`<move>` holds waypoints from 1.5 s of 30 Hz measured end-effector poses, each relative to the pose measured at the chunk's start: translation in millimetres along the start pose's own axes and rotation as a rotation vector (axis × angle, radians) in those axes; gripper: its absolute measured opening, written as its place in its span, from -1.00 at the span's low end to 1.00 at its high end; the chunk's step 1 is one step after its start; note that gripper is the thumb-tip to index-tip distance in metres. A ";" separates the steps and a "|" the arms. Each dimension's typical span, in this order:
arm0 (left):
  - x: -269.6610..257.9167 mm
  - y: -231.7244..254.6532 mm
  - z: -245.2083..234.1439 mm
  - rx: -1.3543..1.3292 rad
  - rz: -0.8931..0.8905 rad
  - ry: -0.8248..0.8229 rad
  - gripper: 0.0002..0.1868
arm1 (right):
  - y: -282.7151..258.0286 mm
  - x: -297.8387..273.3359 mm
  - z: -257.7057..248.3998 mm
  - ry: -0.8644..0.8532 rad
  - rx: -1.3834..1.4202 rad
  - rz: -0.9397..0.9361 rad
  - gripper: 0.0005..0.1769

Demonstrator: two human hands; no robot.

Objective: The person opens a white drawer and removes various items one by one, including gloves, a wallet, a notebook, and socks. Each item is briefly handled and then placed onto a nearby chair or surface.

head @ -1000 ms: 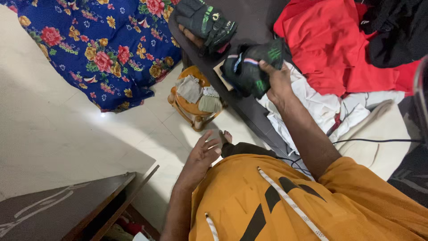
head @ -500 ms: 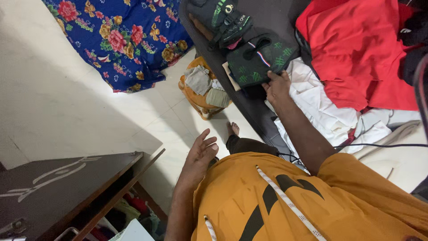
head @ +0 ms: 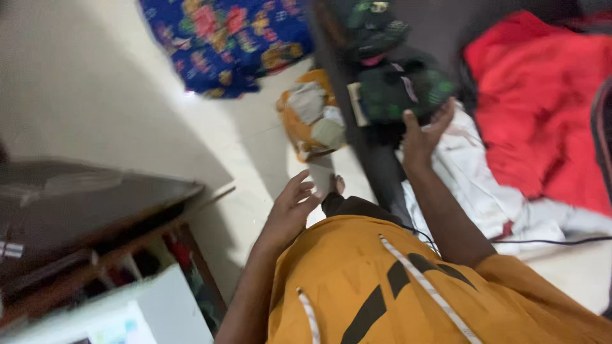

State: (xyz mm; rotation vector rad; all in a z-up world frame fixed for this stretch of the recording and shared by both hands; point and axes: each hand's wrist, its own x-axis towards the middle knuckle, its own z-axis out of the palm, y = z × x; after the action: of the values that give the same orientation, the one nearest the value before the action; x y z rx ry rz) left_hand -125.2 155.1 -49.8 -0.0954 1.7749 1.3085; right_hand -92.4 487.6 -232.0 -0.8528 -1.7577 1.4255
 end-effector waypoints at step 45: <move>-493.6 -469.4 -24.0 -0.057 -0.349 1.708 -0.26 | -306.0 -706.5 134.4 -2.549 -0.178 -0.881 -0.44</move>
State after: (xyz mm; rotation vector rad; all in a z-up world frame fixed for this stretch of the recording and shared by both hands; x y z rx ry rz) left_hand 401.9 -277.0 -50.0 -1.9173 2.7552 0.9197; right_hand 152.1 -227.6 -33.2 2.7062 -2.6412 1.1507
